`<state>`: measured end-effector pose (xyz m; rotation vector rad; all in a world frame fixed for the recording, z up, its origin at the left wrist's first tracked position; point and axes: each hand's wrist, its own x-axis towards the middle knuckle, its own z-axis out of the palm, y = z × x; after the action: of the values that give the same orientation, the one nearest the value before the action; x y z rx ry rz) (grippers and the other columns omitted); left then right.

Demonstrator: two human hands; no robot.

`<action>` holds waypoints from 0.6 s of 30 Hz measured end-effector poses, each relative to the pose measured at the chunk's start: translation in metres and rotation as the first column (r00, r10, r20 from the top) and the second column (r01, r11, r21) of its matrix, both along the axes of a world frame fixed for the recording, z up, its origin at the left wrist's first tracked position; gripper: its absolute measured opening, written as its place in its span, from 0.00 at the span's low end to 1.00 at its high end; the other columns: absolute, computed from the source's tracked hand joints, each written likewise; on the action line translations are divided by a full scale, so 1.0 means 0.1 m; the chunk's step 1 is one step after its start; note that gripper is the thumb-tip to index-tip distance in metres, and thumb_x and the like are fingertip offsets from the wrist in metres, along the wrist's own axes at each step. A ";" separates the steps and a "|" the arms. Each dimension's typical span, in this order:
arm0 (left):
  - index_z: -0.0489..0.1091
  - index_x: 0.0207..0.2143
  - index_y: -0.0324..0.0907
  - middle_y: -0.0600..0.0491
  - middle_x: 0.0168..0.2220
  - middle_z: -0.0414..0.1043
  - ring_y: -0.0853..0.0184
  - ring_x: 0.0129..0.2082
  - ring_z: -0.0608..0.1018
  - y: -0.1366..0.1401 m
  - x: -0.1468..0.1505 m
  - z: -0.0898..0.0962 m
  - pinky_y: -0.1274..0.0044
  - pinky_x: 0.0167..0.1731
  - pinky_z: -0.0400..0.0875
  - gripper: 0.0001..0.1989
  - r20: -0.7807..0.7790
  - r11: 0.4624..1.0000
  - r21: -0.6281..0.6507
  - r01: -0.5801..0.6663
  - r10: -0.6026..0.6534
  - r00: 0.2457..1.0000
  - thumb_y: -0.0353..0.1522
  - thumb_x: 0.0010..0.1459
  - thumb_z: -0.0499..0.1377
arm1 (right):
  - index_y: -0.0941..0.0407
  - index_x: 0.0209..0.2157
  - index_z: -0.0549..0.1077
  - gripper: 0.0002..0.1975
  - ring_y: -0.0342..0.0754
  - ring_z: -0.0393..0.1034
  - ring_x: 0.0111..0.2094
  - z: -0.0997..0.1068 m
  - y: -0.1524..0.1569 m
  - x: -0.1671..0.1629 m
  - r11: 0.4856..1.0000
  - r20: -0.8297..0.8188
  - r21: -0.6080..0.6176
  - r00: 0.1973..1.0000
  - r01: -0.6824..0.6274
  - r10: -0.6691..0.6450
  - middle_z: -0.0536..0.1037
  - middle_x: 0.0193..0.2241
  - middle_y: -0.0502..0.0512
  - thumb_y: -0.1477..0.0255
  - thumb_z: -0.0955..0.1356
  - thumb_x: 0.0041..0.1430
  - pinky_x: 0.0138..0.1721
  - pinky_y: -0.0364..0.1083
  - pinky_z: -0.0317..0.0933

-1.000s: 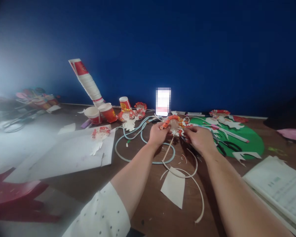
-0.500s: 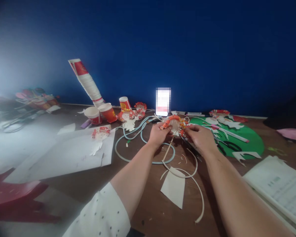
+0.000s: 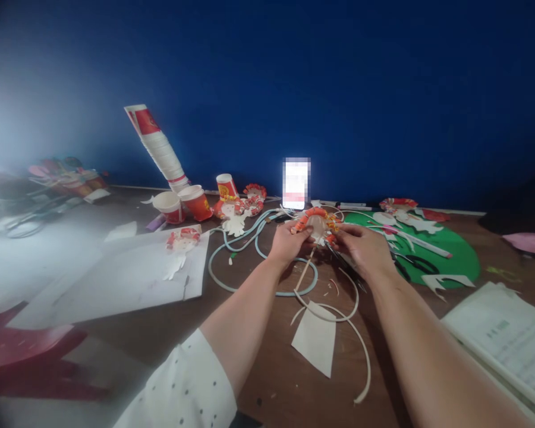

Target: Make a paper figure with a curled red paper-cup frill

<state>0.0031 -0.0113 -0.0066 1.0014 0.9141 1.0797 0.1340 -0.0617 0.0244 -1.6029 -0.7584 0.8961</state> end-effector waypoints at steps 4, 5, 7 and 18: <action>0.73 0.34 0.38 0.56 0.20 0.70 0.67 0.26 0.76 0.00 -0.01 0.00 0.71 0.35 0.75 0.11 0.002 1.000 0.007 0.006 -0.006 1.000 0.32 0.47 0.66 | 0.55 0.28 0.76 0.07 0.49 0.73 0.28 0.05 -0.02 -0.02 0.998 0.048 -0.044 0.998 0.033 -0.031 0.79 0.27 0.55 0.76 0.72 0.42 0.29 0.45 0.68; 0.73 0.34 0.37 0.56 0.20 0.69 0.68 0.26 0.76 0.00 -0.01 0.00 0.71 0.35 0.75 0.11 0.000 1.000 0.008 0.007 -0.007 1.000 0.32 0.47 0.66 | 0.55 0.27 0.76 0.07 0.49 0.73 0.28 0.06 -0.02 -0.02 0.999 0.055 -0.041 0.998 0.034 -0.031 0.79 0.27 0.55 0.76 0.72 0.42 0.28 0.45 0.68; 0.73 0.33 0.37 0.57 0.19 0.69 0.68 0.25 0.76 0.00 -0.02 0.00 0.72 0.34 0.75 0.09 0.002 1.000 0.016 0.008 -0.008 1.000 0.31 0.48 0.65 | 0.56 0.27 0.76 0.06 0.49 0.73 0.27 0.05 -0.02 0.00 0.999 0.096 -0.030 0.995 0.026 -0.023 0.79 0.28 0.55 0.75 0.72 0.41 0.27 0.45 0.67; 0.72 0.28 0.39 0.57 0.19 0.68 0.69 0.23 0.74 -0.01 -0.03 0.02 0.71 0.33 0.74 0.05 0.005 1.000 0.022 0.004 -0.004 1.000 0.29 0.47 0.65 | 0.56 0.25 0.76 0.12 0.43 0.61 0.18 -0.07 0.01 0.18 0.995 0.386 -0.072 0.918 -0.066 0.089 0.73 0.17 0.52 0.62 0.74 0.41 0.20 0.44 0.53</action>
<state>0.0001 -0.0121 -0.0050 1.0182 0.8973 1.0907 0.1520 -0.0610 0.0172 -1.8397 -1.0879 0.6635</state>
